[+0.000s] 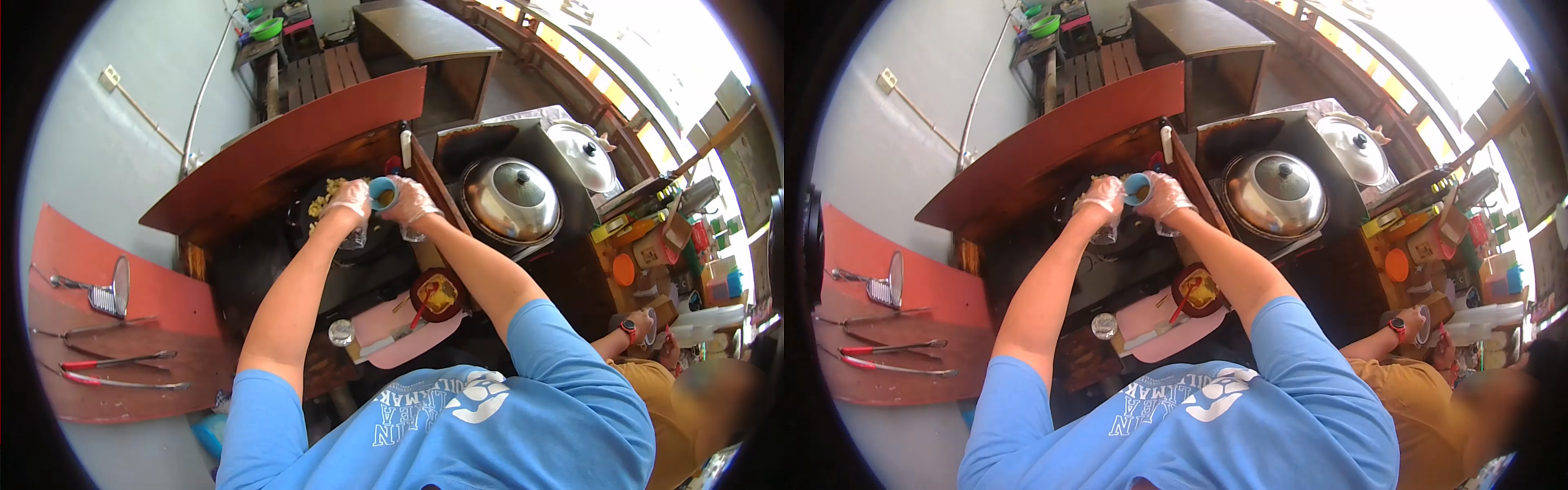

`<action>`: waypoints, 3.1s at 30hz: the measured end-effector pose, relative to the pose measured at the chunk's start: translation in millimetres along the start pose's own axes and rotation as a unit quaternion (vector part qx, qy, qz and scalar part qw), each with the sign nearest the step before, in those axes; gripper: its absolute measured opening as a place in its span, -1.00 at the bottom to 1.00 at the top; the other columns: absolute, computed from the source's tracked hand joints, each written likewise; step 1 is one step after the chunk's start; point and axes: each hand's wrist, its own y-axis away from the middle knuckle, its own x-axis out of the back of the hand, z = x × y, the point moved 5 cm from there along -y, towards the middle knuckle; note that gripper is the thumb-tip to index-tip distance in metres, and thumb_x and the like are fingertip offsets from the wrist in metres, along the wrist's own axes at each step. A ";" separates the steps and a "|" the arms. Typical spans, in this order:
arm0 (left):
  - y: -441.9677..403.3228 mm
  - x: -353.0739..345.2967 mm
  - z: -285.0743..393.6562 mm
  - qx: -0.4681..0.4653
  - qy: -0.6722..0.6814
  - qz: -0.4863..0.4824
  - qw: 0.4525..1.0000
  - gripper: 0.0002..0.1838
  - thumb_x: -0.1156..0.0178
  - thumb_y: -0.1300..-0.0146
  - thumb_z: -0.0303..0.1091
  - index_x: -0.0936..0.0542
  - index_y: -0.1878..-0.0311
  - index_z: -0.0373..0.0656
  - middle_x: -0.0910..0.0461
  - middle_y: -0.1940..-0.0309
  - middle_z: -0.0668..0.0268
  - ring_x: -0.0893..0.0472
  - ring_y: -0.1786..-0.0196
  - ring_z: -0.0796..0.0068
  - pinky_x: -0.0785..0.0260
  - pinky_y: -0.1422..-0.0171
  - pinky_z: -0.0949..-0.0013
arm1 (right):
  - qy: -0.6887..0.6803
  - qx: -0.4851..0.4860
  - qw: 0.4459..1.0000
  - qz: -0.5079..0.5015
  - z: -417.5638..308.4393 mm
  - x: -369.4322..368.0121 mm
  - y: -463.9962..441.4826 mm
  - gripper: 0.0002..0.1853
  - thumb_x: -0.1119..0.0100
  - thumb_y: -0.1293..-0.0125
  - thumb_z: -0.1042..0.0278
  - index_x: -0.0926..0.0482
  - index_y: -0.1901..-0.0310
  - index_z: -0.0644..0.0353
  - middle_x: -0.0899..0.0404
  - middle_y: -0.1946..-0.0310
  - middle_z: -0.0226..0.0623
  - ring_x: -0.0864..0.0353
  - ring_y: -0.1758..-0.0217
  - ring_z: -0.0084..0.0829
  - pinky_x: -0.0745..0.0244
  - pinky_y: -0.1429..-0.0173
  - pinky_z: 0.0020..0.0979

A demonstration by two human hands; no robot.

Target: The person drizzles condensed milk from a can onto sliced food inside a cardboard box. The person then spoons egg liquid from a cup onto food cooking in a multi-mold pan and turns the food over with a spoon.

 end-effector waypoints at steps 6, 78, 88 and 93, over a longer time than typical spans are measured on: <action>21.5 20.1 23.8 -0.014 -0.012 -0.038 0.999 -0.57 -0.59 0.03 -0.38 -0.79 0.05 -0.30 -0.79 0.06 0.00 -0.80 -0.09 0.18 -0.66 -0.20 0.18 | 0.008 -0.010 1.000 -0.009 -3.4 5.9 5.3 -0.31 -0.67 0.21 0.23 -0.70 -0.08 0.16 -0.76 0.05 0.00 -0.74 -0.08 0.04 -0.62 -0.21 -0.10; 13.0 -12.4 8.7 0.028 0.020 -0.081 0.996 -0.37 -0.60 0.11 -0.53 -0.74 -0.16 -0.02 -0.75 -0.12 0.15 -0.72 -0.23 0.18 -0.61 -0.31 0.21 | 0.046 0.004 0.998 -0.033 13.1 -4.6 4.5 -0.31 -0.67 0.21 0.18 -0.69 -0.08 0.10 -0.76 0.02 -0.06 -0.72 -0.12 0.00 -0.61 -0.26 -0.11; 10.2 -3.9 18.8 -0.037 -0.061 -0.074 0.995 -0.67 -0.43 -0.15 -0.44 -0.77 -0.03 -0.19 -0.76 -0.06 0.00 -0.75 -0.16 0.00 -0.64 -0.25 0.06 | 0.046 -0.013 0.998 -0.041 8.2 1.7 3.6 -0.27 -0.70 0.23 0.20 -0.68 -0.10 0.12 -0.75 -0.01 -0.03 -0.71 -0.14 0.01 -0.60 -0.28 -0.11; 10.3 -10.5 18.7 -0.033 -0.012 -0.142 0.989 -0.71 -0.42 -0.10 -0.53 -0.79 0.05 -0.25 -0.76 -0.01 -0.06 -0.76 -0.14 0.06 -0.67 -0.17 0.09 | 0.071 0.098 0.993 0.018 15.5 -3.6 2.5 -0.28 -0.67 0.23 0.14 -0.68 -0.10 0.08 -0.75 0.02 -0.05 -0.70 -0.11 0.03 -0.59 -0.27 -0.08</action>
